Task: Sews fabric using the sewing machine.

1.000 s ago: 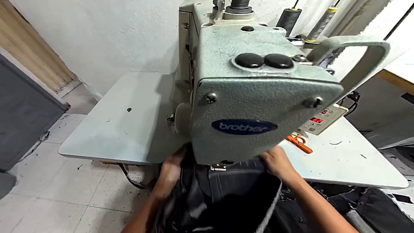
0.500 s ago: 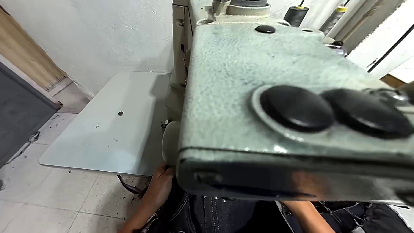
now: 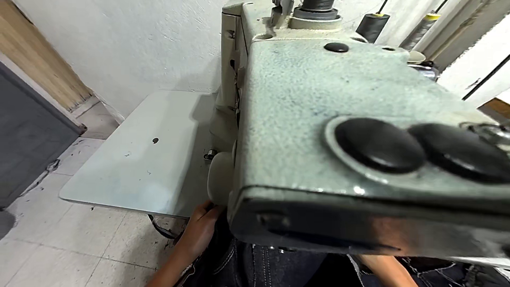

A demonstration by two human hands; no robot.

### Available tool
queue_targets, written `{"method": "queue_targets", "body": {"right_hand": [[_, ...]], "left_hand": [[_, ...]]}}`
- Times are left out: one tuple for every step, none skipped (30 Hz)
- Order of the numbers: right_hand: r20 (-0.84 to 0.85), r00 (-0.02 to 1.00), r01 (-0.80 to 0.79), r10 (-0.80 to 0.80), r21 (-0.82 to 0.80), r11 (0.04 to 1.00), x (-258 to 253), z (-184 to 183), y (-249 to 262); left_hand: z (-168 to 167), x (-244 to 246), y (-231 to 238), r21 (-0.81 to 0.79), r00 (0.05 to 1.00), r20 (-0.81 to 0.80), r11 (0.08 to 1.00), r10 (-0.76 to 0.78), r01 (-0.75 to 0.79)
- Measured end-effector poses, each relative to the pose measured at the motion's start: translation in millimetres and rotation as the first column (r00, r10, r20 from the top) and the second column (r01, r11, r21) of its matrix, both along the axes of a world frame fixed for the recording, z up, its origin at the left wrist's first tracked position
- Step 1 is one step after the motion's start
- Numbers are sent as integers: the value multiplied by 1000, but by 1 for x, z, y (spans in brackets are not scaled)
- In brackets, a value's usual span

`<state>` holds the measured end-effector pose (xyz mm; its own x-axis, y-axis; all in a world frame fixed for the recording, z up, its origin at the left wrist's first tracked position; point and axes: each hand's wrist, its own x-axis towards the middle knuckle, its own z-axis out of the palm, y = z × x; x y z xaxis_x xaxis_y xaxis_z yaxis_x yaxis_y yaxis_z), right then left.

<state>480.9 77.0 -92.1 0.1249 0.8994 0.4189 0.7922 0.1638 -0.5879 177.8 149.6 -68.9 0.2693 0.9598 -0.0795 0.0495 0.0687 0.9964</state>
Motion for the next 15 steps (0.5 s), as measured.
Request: {"method": "queue_targets", "body": {"right_hand": [[-11, 1000, -2, 1, -37, 999, -1, 2, 1], [-28, 1000, 0, -2, -66, 998, -1, 5, 1], [-57, 998, 2, -7, -88, 996, -1, 8, 1], [-75, 997, 5, -12, -96, 995, 0, 10, -1], [-90, 996, -1, -7, -91, 996, 3, 10, -4], [-89, 996, -15, 8, -74, 997, 7, 6, -8], [-57, 998, -27, 24, -49, 998, 11, 1, -13], [-39, 998, -51, 49, -41, 998, 14, -2, -19], [-29, 997, -72, 70, -60, 996, 16, -4, -27], [-27, 997, -78, 76, -97, 992, 17, -4, -34], [-32, 997, -74, 70, -144, 987, 16, -3, -42], [-43, 997, -65, 58, -194, 979, 15, -2, -50], [-66, 997, -59, 45, -238, 970, 15, -1, -56], [-92, 995, -50, 25, -273, 961, 14, -3, -61], [-117, 993, -36, 1, -298, 954, 14, -6, -65]], "left_hand": [[1, -1, 1, -3, 1000, -18, 1000, -6, 6], [3, -3, 3, -1, 999, -49, 1000, -15, 15], [4, -6, 4, 15, 996, -89, 999, -28, 30], [4, -11, 5, 57, 990, -132, 997, -44, 52], [4, -17, 5, 123, 980, -194, 990, -43, 68], [5, -23, 4, 222, 958, -287, 973, 0, 66], [7, -30, 0, 363, 918, -387, 929, 83, 69], [11, -36, -4, 523, 862, -475, 845, 178, 114], [19, -40, -9, 645, 791, -547, 741, 276, 187], [33, -42, -18, 682, 732, -606, 678, 312, 275], [49, -42, -32, 655, 690, -665, 668, 287, 353], [62, -41, -46, 595, 654, -721, 689, 230, 414], [69, -38, -57, 525, 638, -756, 718, 146, 457], [72, -37, -65, 464, 638, -767, 741, 62, 486], [70, -34, -71, 424, 643, -766, 753, 1, 503]]}}
